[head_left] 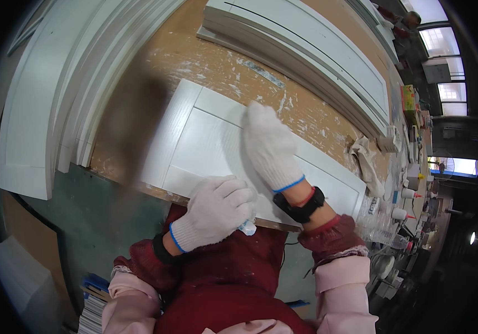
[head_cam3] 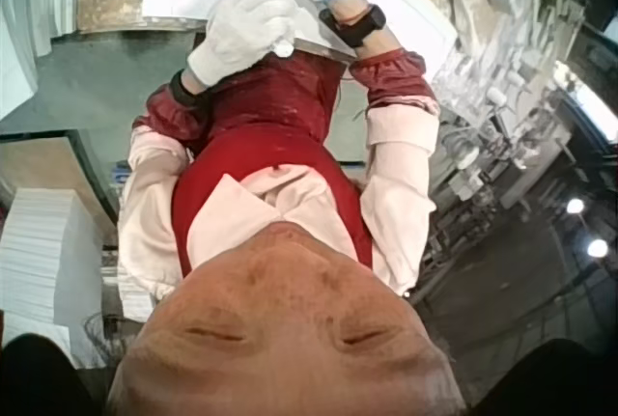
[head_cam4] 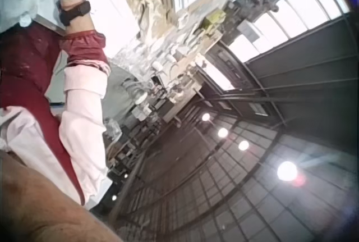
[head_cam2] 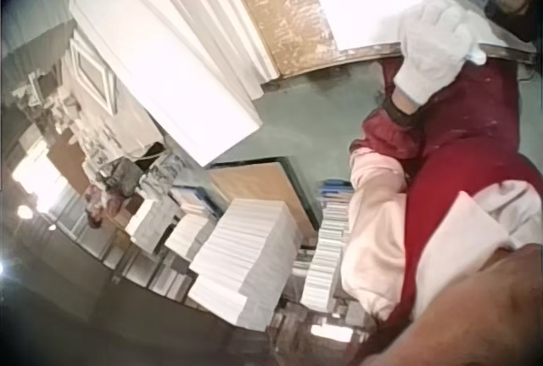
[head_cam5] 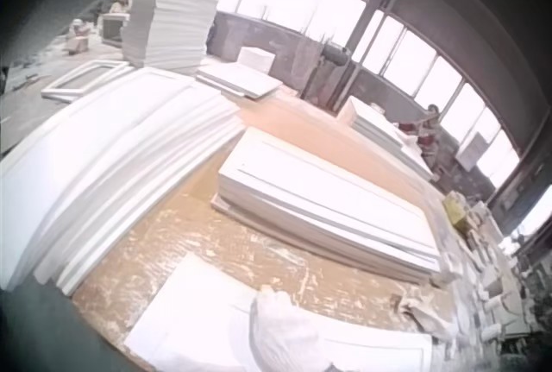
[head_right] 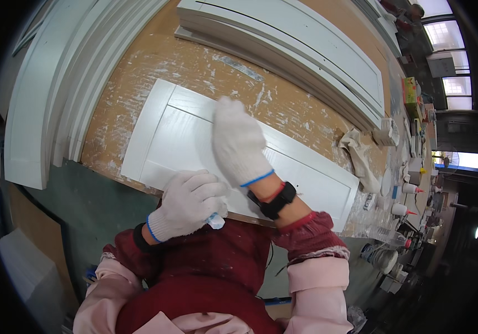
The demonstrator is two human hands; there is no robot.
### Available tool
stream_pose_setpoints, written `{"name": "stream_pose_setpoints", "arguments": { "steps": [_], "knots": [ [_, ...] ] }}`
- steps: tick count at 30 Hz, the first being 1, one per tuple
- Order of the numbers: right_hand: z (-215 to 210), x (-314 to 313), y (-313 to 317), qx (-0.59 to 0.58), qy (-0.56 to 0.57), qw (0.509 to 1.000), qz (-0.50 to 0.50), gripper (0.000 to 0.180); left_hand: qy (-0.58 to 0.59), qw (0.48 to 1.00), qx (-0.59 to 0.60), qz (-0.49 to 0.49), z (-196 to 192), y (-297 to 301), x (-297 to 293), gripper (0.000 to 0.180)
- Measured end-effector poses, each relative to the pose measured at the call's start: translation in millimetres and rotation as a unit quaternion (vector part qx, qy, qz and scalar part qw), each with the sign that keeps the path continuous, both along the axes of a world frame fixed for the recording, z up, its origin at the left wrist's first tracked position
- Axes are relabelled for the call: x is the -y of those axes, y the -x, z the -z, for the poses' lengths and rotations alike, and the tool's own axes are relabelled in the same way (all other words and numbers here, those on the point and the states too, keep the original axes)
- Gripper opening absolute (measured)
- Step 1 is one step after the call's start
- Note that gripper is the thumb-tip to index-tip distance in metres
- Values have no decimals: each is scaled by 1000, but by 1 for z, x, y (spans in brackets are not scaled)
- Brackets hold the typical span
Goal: Sanding the edges of white wooden furniture panels with a manual sanding block and cleaning them with a cloth.
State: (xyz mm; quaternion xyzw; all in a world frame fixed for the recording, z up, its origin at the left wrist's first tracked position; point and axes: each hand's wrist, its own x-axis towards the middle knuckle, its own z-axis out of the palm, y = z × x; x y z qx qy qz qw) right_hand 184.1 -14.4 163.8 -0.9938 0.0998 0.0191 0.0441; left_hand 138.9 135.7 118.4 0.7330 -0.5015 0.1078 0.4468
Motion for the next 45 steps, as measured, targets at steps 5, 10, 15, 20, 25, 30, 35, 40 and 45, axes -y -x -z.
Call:
{"name": "stream_pose_setpoints", "arguments": {
  "steps": [5,10,15,20,25,30,35,40,45],
  "knots": [
    [4,-42,-57,-4,-155,970,-189,17,-26,999,-21,27,1,2,-1,12],
    [-4,-35,-57,66,-220,968,-99,20,-33,997,-37,57,1,-1,3,13],
    [-1,33,-2,51,-164,984,41,31,30,999,-28,32,1,-2,1,16],
    [14,154,101,65,-101,963,239,30,0,998,-42,49,0,-3,-8,18],
    [2,284,235,23,41,907,418,33,22,999,-23,44,-1,-1,1,19],
    [-11,305,291,80,43,905,416,35,-6,997,-42,69,-7,-4,7,19],
    [-21,248,242,138,-96,903,394,37,-39,999,-4,36,-16,1,4,24],
    [-30,220,189,162,-188,956,153,29,-49,993,-107,27,-16,19,12,27],
    [-22,230,127,158,-96,982,-46,28,-59,959,-264,91,-20,37,25,28]
  ]
}}
